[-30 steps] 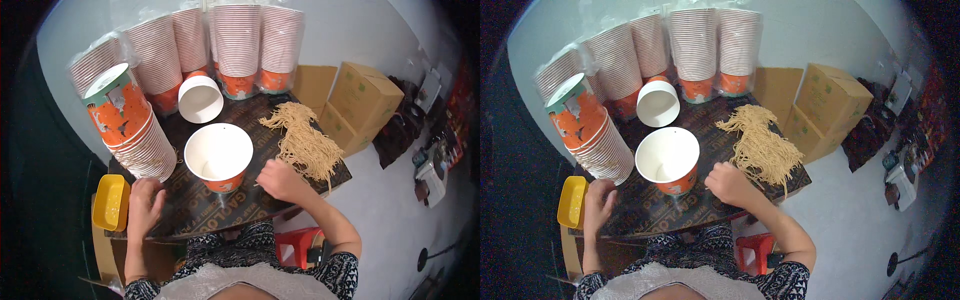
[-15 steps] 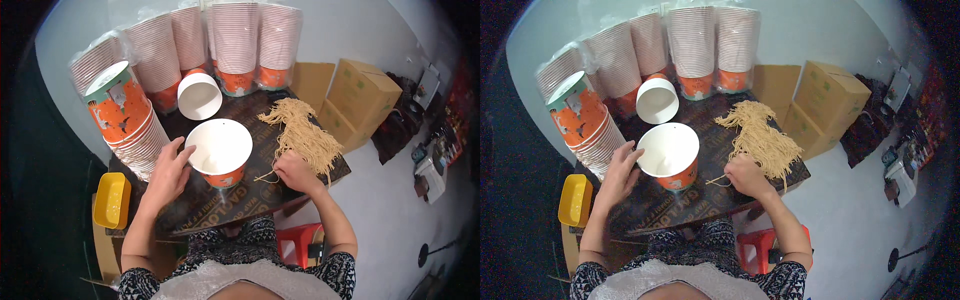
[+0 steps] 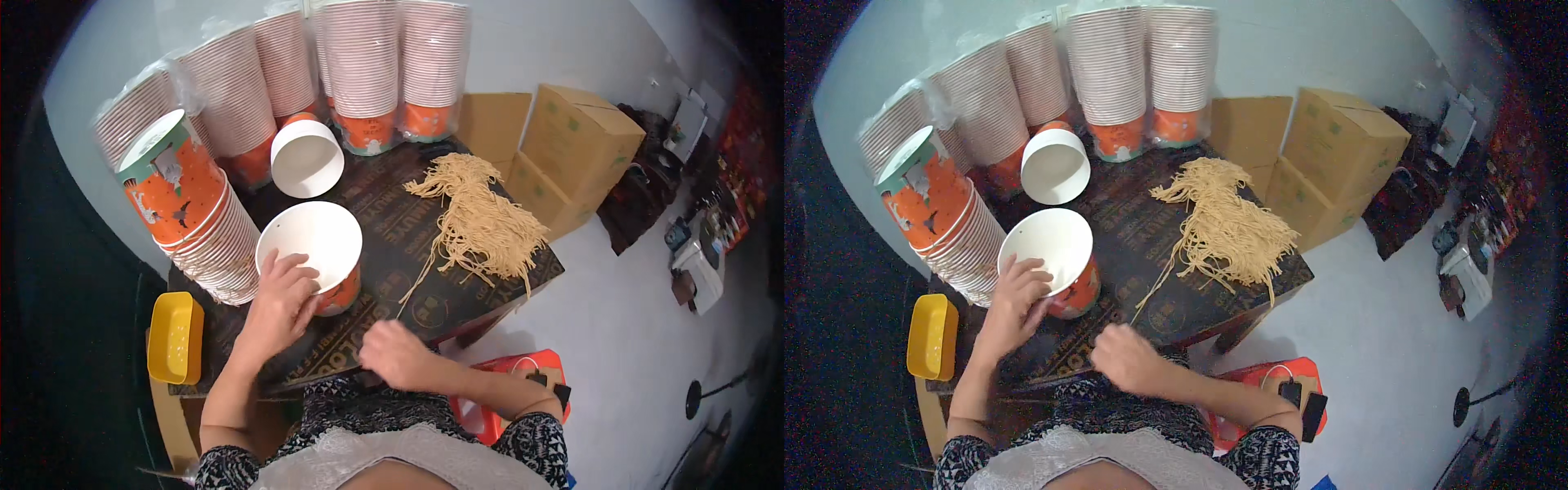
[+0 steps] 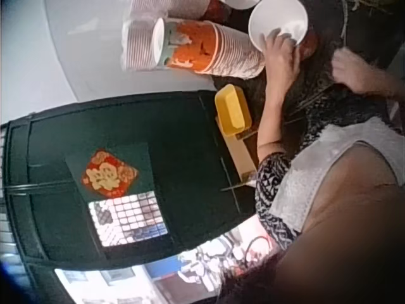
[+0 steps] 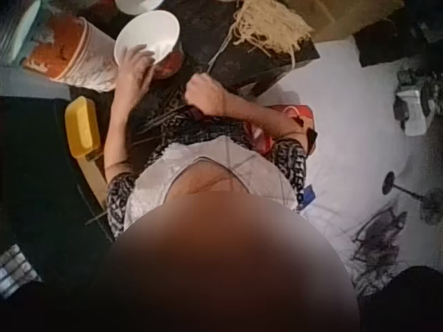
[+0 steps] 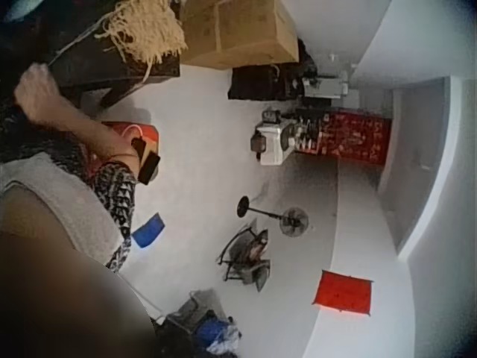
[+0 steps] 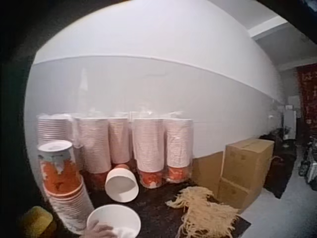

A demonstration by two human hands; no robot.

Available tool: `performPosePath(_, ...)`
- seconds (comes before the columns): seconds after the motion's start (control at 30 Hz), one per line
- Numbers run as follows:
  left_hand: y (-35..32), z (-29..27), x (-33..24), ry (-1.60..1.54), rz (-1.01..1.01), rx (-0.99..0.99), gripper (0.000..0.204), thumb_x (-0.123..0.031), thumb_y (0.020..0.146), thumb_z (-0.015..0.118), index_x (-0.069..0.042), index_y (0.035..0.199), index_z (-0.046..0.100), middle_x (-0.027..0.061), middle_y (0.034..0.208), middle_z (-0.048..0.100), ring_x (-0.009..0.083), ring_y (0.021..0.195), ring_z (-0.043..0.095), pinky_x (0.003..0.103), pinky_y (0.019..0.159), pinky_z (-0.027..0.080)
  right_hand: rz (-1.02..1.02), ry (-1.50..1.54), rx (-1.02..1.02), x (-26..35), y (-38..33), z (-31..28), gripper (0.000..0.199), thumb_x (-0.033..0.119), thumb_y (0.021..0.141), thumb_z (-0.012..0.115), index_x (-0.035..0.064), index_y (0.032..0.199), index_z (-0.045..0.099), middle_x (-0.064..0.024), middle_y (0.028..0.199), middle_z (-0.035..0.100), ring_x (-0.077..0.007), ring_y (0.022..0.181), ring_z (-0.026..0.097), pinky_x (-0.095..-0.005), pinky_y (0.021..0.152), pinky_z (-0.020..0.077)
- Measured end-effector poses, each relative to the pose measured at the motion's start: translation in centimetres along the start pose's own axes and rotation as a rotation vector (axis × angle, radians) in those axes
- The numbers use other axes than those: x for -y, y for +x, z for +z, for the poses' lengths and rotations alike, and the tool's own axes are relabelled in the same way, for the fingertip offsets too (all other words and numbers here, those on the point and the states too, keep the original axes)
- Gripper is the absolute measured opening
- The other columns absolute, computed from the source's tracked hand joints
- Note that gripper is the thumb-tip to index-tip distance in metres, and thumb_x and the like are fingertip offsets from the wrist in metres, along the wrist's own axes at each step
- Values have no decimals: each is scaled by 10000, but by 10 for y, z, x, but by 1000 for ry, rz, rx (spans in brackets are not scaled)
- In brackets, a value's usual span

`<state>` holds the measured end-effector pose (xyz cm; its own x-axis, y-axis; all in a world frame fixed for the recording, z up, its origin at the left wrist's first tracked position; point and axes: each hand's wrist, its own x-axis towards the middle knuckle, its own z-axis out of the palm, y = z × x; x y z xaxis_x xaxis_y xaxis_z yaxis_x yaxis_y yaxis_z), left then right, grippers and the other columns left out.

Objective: Tie strings to paper cups at a workstation.

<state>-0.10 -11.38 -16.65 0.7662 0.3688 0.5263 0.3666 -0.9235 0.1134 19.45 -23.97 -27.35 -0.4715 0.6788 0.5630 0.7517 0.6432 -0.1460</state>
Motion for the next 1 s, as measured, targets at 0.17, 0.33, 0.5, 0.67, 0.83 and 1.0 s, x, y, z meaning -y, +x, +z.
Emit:
performPosePath(0.17, 0, 4, -7, -94, -39, -36, 94, -53, 784, 716, -39, 854, 655, 123, 743, 621, 323, 755, 637, 533, 1031, 426, 141, 456, -223, 12, 11, -1, 81, 79, 830, 647, 46, 854, 577, -120, 853, 579, -317, 847, 568, -416, 768, 468)
performPosePath(0.33, 2, -3, -19, -141, -91, 5, 134, -98, 801, 731, -36, 896, 660, 136, 781, 636, 337, 814, 648, 540, 1046, 414, 671, 1102, -648, 12, 16, -10, 148, -30, 958, 551, -3, 1103, 538, -48, 876, 593, -93, 789, 572, -234, 721, 475)
performPosePath(0.5, 4, -9, -17, -137, -87, -14, 171, -111, 807, 735, -34, 935, 653, 135, 812, 641, 338, 857, 651, 551, 1080, 378, 687, 1267, -707, 5, 29, -14, 286, -27, 956, 552, -10, 1220, 442, -52, 866, 591, -70, 720, 525, -214, 638, 436)
performPosePath(0.67, 4, -13, -8, -146, -84, -43, 157, -107, 810, 731, -31, 923, 653, 127, 792, 633, 329, 842, 651, 552, 1099, 358, 751, 1614, -636, -15, 35, -20, 332, 3, 952, 581, 58, 1241, 428, -60, 828, 573, -66, 599, 411, -212, 532, 331)
performPosePath(0.83, 4, -15, -4, -140, -109, -23, 136, -101, 816, 724, -33, 910, 654, 124, 783, 635, 323, 836, 654, 551, 1104, 355, 756, 1835, -562, -25, 33, -23, 349, 26, 941, 611, 78, 1232, 427, -58, 820, 571, -74, 585, 402, -215, 524, 324)
performPosePath(1.0, 5, -16, -3, -134, -123, -14, 131, -103, 820, 720, -33, 910, 656, 122, 784, 641, 320, 831, 657, 548, 1106, 357, 702, 1905, -511, -29, 34, -25, 337, 31, 942, 615, 88, 1218, 431, -55, 811, 561, -70, 583, 395, -209, 512, 317)
